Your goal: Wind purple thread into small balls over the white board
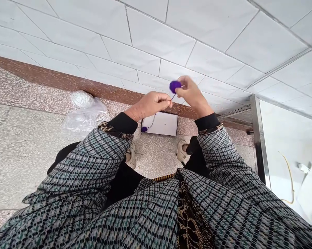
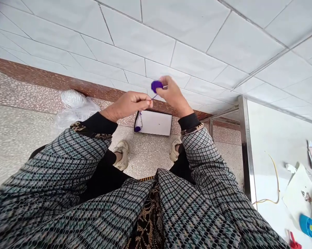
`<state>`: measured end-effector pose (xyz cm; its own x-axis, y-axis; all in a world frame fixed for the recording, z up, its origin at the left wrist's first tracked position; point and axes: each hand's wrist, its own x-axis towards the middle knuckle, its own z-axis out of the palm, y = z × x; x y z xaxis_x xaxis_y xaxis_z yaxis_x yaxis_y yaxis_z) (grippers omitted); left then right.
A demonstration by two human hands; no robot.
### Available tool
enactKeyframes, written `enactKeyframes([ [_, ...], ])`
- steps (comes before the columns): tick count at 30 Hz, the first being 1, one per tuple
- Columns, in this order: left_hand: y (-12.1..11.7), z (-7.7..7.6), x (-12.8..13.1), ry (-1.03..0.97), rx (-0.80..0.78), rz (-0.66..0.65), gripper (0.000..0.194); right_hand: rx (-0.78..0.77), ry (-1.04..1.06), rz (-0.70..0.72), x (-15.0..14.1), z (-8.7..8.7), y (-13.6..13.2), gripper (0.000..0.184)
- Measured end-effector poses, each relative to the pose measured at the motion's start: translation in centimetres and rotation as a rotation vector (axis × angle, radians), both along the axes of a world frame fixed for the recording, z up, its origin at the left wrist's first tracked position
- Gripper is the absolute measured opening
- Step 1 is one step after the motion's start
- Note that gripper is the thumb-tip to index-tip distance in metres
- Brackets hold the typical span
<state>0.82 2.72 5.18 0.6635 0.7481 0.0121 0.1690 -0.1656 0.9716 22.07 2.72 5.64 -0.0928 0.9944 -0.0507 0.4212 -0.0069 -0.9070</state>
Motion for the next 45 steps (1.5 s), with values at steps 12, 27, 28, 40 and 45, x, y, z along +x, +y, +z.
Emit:
enactKeyframes([
  [12,1.2,0.2,-1.3,-0.272,-0.299,0.018,0.014,-0.241,0.673,0.561,2.3,1.3,-2.3,0.069],
  [27,2.5,-0.6,-1.7,-0.222,-0.33,0.14,0.033,-0.068,0.586,0.388,4.1,2.3,-2.0,0.069],
  [28,2.4,-0.6,-1.7,-0.215,-0.338,0.136,0.03,-0.031,0.595,0.342,4.1,2.5,-1.9,0.067],
  [40,0.0,0.5,-0.1,-0.062,-0.124,-0.142,0.02,0.077,0.026,-0.079,1.1,-0.1,-0.2,0.037],
  [45,1.5,0.0,-1.7,-0.149,-0.195,-0.021,0.025,-0.241,0.23,0.492,1.1,1.1,-2.4,0.05],
])
